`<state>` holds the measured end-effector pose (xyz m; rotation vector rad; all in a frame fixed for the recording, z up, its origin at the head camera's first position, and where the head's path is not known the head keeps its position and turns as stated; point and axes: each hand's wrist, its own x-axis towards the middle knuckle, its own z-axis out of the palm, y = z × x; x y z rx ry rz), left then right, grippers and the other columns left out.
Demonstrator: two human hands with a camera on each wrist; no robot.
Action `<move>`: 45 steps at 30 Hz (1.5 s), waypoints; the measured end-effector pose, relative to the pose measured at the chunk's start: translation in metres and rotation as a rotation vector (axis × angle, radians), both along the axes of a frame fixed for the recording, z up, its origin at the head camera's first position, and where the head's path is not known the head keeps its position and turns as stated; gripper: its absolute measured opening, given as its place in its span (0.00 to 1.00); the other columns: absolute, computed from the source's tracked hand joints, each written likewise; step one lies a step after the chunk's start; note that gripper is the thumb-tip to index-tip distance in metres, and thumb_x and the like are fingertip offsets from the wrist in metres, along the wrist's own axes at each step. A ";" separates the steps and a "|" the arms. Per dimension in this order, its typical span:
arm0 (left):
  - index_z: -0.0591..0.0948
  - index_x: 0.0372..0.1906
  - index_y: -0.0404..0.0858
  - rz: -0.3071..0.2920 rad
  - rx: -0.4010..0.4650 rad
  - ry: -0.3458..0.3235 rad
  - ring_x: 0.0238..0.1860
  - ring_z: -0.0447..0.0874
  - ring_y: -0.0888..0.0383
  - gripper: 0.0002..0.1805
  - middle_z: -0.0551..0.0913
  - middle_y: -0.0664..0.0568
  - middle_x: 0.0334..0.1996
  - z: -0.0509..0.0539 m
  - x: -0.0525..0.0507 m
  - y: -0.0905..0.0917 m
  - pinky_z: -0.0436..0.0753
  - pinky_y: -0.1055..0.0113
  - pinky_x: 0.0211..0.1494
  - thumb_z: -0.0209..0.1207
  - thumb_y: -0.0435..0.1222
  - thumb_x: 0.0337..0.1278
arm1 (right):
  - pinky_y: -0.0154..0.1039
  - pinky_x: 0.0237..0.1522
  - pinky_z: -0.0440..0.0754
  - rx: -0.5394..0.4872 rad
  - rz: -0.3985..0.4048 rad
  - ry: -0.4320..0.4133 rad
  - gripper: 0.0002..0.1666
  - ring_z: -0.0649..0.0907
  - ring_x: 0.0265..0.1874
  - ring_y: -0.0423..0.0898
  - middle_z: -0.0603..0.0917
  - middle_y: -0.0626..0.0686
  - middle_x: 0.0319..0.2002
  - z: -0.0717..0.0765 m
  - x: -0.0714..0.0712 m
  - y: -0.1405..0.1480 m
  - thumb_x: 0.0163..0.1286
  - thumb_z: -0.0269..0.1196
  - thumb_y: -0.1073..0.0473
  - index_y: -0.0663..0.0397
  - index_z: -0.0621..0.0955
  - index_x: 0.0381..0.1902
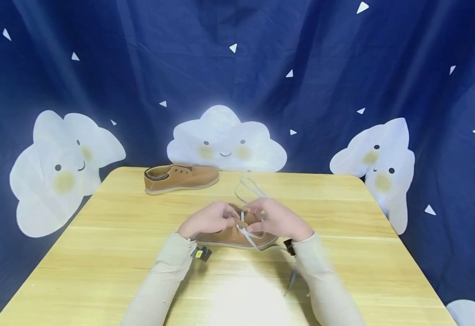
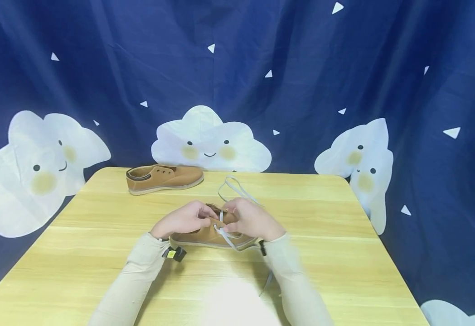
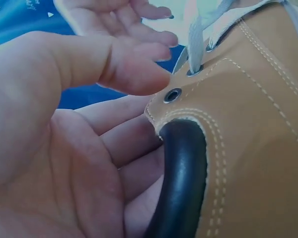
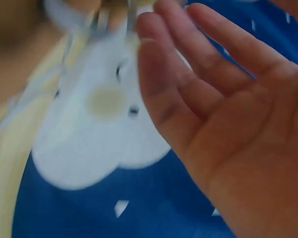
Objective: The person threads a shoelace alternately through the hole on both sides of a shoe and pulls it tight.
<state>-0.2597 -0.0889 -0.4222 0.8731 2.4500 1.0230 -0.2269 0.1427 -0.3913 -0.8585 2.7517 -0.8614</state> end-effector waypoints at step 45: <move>0.77 0.68 0.32 0.223 0.876 -0.135 0.59 0.87 0.58 0.24 0.82 0.34 0.62 0.051 0.026 -0.008 0.83 0.61 0.66 0.58 0.35 0.72 | 0.55 0.63 0.81 0.262 -0.162 -0.224 0.46 0.83 0.59 0.58 0.83 0.61 0.61 -0.031 -0.018 0.034 0.49 0.82 0.66 0.60 0.77 0.67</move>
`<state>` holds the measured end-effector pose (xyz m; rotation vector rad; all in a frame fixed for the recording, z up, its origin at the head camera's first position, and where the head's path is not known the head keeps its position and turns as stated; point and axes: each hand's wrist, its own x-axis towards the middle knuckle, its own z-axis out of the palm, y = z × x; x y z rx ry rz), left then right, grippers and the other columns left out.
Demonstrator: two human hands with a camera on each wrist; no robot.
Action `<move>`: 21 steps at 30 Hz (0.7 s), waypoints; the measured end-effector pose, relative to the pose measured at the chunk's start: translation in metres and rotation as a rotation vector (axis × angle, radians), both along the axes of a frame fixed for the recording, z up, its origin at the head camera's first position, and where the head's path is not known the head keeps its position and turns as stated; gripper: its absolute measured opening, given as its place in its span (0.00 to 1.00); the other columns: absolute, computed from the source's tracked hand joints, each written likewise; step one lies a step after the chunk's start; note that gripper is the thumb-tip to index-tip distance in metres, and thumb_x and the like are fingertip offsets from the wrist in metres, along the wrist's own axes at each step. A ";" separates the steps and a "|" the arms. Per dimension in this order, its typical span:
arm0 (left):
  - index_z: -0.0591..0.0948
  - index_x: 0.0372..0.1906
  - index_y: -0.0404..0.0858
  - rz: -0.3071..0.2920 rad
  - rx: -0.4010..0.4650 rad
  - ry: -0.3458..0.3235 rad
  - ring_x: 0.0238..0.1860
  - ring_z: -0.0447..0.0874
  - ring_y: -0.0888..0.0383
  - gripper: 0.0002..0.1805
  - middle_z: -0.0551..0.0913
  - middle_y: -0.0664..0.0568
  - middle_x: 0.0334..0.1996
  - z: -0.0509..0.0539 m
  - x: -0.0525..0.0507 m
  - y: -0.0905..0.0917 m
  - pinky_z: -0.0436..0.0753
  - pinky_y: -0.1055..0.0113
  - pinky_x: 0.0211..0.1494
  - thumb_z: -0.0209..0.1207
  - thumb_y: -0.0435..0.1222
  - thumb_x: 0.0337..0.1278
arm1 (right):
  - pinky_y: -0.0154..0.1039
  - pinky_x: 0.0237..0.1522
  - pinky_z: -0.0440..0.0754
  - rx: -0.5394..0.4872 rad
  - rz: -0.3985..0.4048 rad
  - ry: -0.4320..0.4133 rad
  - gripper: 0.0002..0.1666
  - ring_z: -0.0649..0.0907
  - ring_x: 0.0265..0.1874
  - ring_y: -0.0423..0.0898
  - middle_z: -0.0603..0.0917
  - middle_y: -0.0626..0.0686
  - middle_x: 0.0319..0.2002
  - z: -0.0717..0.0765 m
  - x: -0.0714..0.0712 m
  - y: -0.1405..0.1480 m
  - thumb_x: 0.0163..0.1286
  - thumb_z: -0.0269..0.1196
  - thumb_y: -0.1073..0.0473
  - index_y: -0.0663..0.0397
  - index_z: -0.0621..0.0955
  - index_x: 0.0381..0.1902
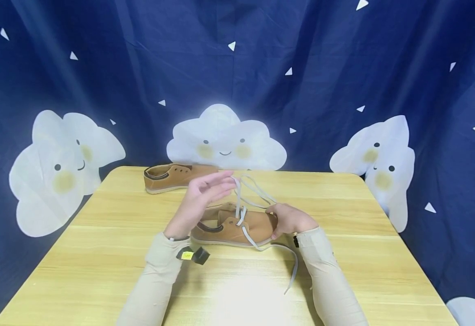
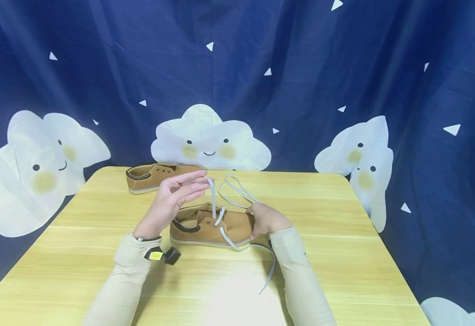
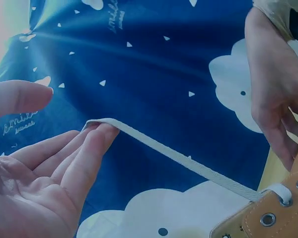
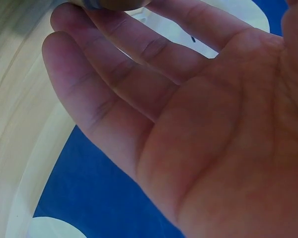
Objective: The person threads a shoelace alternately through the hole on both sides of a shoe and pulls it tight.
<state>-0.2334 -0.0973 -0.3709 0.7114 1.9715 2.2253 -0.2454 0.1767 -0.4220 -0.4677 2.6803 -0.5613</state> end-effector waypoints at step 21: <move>0.64 0.78 0.34 0.310 -0.279 -0.207 0.72 0.75 0.42 0.34 0.73 0.39 0.73 -0.043 -0.047 -0.025 0.76 0.51 0.75 0.57 0.42 0.75 | 0.52 0.59 0.84 -0.018 0.041 0.014 0.35 0.85 0.54 0.54 0.87 0.57 0.54 -0.001 -0.004 0.002 0.48 0.82 0.67 0.53 0.84 0.57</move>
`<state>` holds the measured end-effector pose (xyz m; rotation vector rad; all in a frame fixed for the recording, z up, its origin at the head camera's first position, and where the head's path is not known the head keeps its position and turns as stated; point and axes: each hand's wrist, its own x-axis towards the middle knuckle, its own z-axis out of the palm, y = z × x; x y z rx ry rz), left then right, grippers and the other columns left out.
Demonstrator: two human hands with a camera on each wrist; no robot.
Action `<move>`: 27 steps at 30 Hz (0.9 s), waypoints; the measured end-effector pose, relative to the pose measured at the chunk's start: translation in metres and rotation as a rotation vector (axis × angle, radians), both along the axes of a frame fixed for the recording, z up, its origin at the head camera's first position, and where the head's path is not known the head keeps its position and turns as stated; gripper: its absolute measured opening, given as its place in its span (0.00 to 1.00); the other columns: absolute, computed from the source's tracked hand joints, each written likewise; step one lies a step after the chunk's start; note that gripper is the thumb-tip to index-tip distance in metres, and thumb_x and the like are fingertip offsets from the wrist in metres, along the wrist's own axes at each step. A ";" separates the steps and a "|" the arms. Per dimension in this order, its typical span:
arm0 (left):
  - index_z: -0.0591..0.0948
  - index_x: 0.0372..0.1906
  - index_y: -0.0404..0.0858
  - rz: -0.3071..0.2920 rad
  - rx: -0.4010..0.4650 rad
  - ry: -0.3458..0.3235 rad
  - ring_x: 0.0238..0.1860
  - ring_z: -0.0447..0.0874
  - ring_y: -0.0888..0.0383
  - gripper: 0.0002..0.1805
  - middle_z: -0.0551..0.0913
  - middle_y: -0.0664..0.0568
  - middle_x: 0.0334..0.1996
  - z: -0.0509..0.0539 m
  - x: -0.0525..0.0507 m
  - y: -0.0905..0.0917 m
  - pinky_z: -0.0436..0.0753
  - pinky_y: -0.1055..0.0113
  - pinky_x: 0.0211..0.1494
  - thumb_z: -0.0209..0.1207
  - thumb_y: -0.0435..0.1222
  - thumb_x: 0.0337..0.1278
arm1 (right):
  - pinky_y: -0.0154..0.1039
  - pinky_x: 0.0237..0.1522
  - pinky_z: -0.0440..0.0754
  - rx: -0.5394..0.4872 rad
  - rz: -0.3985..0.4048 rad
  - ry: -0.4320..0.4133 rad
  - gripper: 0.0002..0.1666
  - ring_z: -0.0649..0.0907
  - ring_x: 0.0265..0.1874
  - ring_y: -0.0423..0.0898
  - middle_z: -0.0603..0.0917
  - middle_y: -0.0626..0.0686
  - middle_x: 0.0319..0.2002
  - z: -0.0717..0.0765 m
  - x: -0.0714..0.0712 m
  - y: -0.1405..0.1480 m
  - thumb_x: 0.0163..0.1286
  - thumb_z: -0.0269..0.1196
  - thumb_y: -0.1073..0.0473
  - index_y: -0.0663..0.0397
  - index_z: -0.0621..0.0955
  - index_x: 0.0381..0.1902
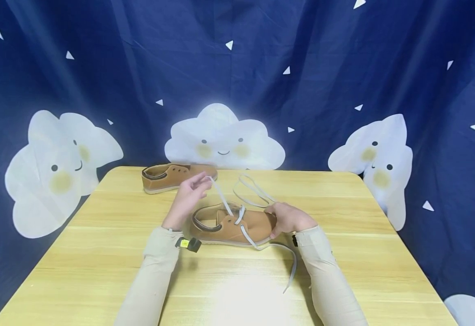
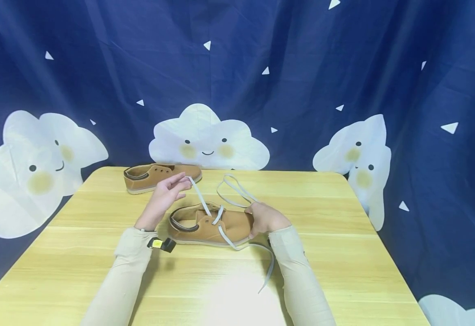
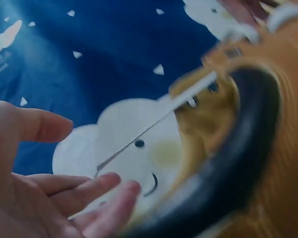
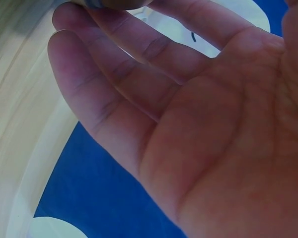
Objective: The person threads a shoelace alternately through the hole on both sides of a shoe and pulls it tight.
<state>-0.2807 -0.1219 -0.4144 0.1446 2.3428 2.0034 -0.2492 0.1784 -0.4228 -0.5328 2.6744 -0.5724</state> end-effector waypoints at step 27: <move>0.80 0.64 0.37 -0.059 -0.609 0.226 0.49 0.87 0.47 0.25 0.88 0.44 0.52 -0.003 0.008 0.003 0.85 0.49 0.55 0.56 0.50 0.74 | 0.34 0.21 0.66 0.114 0.066 0.149 0.30 0.65 0.14 0.37 0.64 0.39 0.11 0.014 0.035 -0.057 0.61 0.77 0.50 0.43 0.69 0.10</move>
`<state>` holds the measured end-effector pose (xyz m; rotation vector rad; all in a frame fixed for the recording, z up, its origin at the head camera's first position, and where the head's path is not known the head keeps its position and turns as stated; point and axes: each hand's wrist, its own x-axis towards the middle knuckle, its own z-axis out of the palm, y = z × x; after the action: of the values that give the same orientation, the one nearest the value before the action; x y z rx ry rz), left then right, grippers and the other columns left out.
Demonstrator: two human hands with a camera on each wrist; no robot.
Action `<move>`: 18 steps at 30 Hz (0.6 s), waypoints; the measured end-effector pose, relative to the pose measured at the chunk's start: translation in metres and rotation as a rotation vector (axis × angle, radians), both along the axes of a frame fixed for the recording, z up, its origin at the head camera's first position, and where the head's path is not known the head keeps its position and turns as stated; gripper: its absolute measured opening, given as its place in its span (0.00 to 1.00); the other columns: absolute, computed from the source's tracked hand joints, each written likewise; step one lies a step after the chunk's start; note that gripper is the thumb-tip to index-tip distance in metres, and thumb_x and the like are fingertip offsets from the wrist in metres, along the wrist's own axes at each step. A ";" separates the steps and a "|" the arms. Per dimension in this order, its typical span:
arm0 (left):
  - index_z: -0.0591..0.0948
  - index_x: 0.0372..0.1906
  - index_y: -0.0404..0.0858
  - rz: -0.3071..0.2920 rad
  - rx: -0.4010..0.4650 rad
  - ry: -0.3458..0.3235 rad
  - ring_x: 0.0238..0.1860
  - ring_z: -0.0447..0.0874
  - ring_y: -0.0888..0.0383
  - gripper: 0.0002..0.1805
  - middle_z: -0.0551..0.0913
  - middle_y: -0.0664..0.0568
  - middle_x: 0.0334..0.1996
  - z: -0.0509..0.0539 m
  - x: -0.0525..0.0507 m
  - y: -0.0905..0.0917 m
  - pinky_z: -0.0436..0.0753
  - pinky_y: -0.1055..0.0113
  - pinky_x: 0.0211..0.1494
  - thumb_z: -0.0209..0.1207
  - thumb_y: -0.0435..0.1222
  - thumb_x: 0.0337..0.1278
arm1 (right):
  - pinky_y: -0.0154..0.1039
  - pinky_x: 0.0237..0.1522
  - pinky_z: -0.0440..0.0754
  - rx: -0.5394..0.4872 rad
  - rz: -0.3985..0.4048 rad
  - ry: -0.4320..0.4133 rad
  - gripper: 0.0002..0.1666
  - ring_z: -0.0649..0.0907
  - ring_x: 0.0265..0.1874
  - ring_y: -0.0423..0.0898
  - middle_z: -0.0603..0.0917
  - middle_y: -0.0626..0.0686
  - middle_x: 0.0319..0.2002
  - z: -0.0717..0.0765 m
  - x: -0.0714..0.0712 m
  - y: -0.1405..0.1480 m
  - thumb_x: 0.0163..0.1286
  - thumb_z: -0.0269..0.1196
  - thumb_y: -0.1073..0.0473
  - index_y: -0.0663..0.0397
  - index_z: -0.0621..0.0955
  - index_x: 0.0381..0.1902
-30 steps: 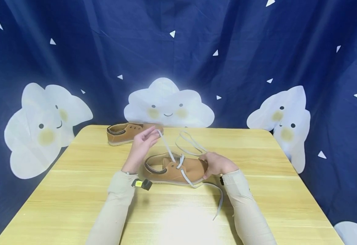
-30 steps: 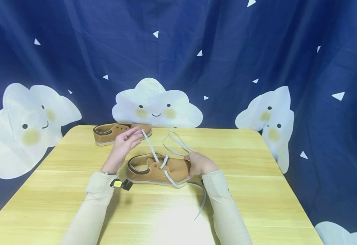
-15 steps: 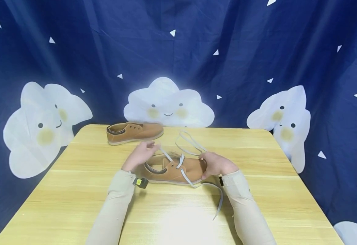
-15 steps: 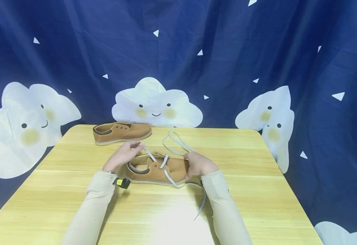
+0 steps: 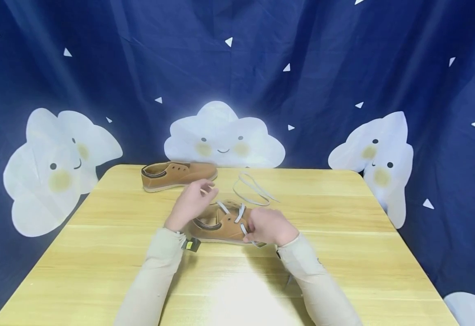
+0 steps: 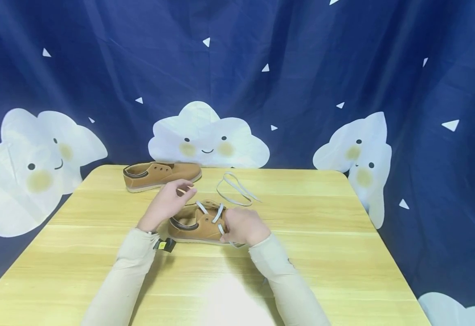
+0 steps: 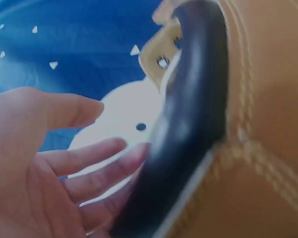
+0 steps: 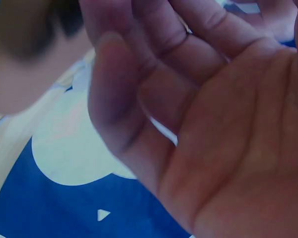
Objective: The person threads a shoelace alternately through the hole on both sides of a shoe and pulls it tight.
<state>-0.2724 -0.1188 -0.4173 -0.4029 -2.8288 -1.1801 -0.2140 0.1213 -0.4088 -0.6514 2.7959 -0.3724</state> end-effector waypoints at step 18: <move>0.84 0.57 0.40 -0.144 -0.031 0.123 0.47 0.87 0.54 0.18 0.88 0.51 0.48 0.009 0.016 0.030 0.86 0.55 0.51 0.58 0.45 0.74 | 0.30 0.17 0.64 0.138 -0.037 0.117 0.33 0.63 0.11 0.36 0.61 0.39 0.08 -0.005 0.008 -0.017 0.68 0.70 0.61 0.42 0.62 0.10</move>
<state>-0.2563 -0.0889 -0.4080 -0.6667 -2.7553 -1.0936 -0.2062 0.1044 -0.4141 -0.6087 2.9158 -0.1508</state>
